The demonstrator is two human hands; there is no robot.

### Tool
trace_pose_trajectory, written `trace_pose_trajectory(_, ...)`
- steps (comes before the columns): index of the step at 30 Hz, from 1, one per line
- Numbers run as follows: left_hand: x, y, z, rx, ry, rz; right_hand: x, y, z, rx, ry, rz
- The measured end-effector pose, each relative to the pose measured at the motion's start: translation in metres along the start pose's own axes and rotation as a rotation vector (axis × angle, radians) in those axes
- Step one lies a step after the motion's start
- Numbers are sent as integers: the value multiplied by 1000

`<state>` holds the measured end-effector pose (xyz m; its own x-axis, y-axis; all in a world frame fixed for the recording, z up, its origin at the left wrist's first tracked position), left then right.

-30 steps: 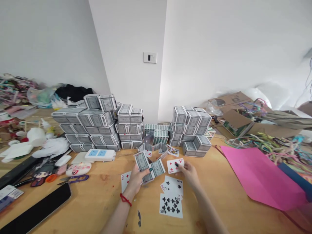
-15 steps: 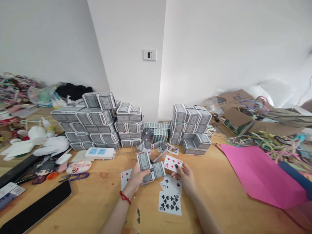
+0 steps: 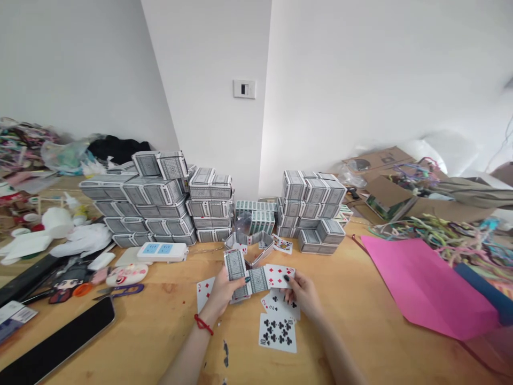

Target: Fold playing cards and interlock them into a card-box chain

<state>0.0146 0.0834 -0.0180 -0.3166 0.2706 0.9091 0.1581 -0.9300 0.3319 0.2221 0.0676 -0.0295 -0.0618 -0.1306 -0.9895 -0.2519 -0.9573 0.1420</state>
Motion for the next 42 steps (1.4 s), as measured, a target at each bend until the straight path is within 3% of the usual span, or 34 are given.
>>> trace_pose_trajectory(13, 2, 0, 1, -45, -21, 42, -7, 5, -1, -6, 165, -55)
trace_pose_trajectory(31, -2, -3, -3, -68, -78, 17, 3, 9, -3, -43, 305, 42)
trace_pose_trajectory(42, -2, -1, -2, -102, -105, 20, 6, 9, 5, -180, 289, -16)
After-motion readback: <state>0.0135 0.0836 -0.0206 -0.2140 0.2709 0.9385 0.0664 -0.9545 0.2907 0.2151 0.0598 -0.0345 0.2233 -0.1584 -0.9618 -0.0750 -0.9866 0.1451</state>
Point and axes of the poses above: each hand's wrist, its own y-axis away from the middle knuckle, its own z-axis out of the palm, x = y × z, the point moved 9 cm from there along -y, towards the middle knuckle, and after that the axes turned 15 degrees about x, right-handed, at the moved point
